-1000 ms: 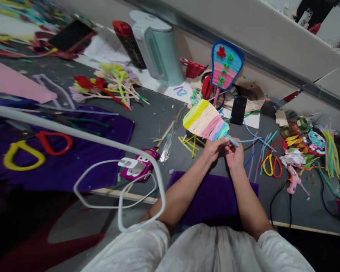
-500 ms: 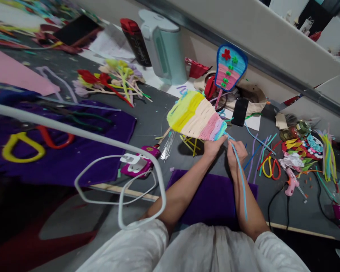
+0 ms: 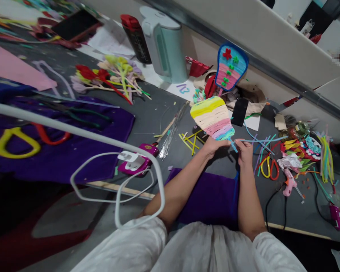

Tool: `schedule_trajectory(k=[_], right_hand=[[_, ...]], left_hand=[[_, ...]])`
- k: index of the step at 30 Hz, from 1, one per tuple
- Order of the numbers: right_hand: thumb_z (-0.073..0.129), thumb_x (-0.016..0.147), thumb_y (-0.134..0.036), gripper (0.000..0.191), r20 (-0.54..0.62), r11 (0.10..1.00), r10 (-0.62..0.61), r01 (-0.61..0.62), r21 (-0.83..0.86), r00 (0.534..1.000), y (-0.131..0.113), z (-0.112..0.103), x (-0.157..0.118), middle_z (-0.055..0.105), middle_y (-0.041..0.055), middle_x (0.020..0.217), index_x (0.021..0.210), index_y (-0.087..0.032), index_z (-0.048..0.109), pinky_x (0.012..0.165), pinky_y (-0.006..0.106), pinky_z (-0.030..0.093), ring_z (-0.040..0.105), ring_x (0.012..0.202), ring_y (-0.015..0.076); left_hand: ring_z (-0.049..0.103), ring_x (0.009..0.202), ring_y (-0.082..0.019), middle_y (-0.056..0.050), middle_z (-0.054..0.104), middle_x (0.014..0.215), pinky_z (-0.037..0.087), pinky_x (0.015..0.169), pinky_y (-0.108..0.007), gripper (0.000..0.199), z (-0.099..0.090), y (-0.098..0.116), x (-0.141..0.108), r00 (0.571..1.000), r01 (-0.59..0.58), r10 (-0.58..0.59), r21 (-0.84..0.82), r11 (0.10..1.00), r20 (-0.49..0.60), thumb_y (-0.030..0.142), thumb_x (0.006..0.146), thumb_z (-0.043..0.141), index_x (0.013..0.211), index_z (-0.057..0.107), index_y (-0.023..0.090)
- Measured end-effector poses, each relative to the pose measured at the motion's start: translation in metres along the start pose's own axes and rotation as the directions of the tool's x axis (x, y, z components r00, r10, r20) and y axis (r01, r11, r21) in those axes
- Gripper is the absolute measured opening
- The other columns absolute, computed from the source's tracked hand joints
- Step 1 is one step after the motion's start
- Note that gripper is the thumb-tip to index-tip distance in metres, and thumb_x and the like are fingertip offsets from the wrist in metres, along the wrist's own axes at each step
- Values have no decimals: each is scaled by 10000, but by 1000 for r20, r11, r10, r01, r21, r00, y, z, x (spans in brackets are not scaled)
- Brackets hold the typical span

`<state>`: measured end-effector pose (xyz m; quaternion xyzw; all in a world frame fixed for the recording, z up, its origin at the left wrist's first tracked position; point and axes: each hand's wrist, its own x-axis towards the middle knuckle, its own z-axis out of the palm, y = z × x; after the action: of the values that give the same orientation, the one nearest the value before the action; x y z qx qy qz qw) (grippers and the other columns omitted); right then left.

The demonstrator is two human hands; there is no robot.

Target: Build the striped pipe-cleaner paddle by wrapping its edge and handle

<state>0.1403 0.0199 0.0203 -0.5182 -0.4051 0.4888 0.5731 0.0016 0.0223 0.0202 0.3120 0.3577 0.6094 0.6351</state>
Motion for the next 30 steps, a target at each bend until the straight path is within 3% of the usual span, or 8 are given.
schedule_trajectory(k=[5, 8, 11, 14, 17, 21, 27, 30], right_hand=[[728, 567, -310, 188, 51, 964, 176, -183, 195, 983, 5, 15, -4, 570, -28, 556, 643, -152, 662, 408, 197, 280, 407, 456, 65], [706, 590, -316, 176, 22, 955, 166, -166, 247, 986, 10, 23, -7, 523, -48, 534, 641, -157, 649, 412, 194, 265, 383, 459, 62], [680, 639, -322, 164, -98, 983, 37, -19, 181, 994, 16, 31, -12, 471, -68, 518, 664, -166, 635, 452, 202, 305, 380, 474, 68], [645, 729, -352, 184, -172, 968, -246, 232, -95, 954, 19, 35, -20, 515, -48, 571, 677, -176, 638, 544, 228, 394, 442, 535, 90], [588, 821, -360, 219, -61, 794, -518, 453, -405, 853, 19, 34, -26, 611, 12, 700, 727, -183, 677, 675, 268, 454, 543, 677, 131], [514, 894, -340, 269, 109, 540, -657, 566, -623, 746, 22, 28, -25, 631, 49, 722, 831, -172, 714, 699, 283, 460, 569, 692, 143], [486, 911, -322, 278, 223, 336, -694, 581, -742, 685, 24, 18, -20, 610, 55, 698, 848, -183, 719, 677, 278, 442, 550, 680, 148], [509, 896, -310, 251, 231, 336, -681, 577, -745, 695, 19, 13, -18, 606, 47, 696, 841, -194, 725, 695, 282, 434, 541, 694, 152]], left_hand=[[612, 612, -130, -7, 654, 706, 530, 624, -276, 438, 0, -1, -2, 993, 115, -117, -181, 977, 1, 175, 446, 851, 826, 636, 146], [625, 610, -121, -4, 663, 698, 544, 629, -259, 421, 2, -3, -1, 986, 146, -162, -272, 951, -37, 167, 439, 858, 799, 642, 143], [624, 601, -110, -8, 662, 668, 543, 632, -240, 376, 4, -6, 0, 975, 151, -197, -335, 930, -106, 182, 435, 864, 737, 647, 126], [634, 624, -121, -18, 671, 682, 550, 672, -261, 374, 6, -8, 1, 965, 72, -157, -366, 928, -208, 197, 431, 868, 722, 645, 122], [639, 649, -132, -14, 676, 722, 549, 715, -298, 418, 9, -8, 0, 959, -54, -48, -343, 938, -280, 216, 448, 869, 792, 646, 136], [638, 696, -147, -4, 668, 753, 529, 757, -324, 481, 12, -11, 0, 916, -212, 123, -200, 956, -381, 234, 483, 850, 913, 646, 161], [629, 779, -175, -29, 682, 827, 498, 830, -327, 360, 7, -23, 4, 832, -268, 310, 155, 951, -460, 232, 516, 799, 836, 649, 162], [619, 761, -174, -18, 673, 781, 492, 819, -317, 272, 4, -25, 6, 838, -251, 353, 280, 927, -417, 231, 539, 765, 774, 641, 173]])
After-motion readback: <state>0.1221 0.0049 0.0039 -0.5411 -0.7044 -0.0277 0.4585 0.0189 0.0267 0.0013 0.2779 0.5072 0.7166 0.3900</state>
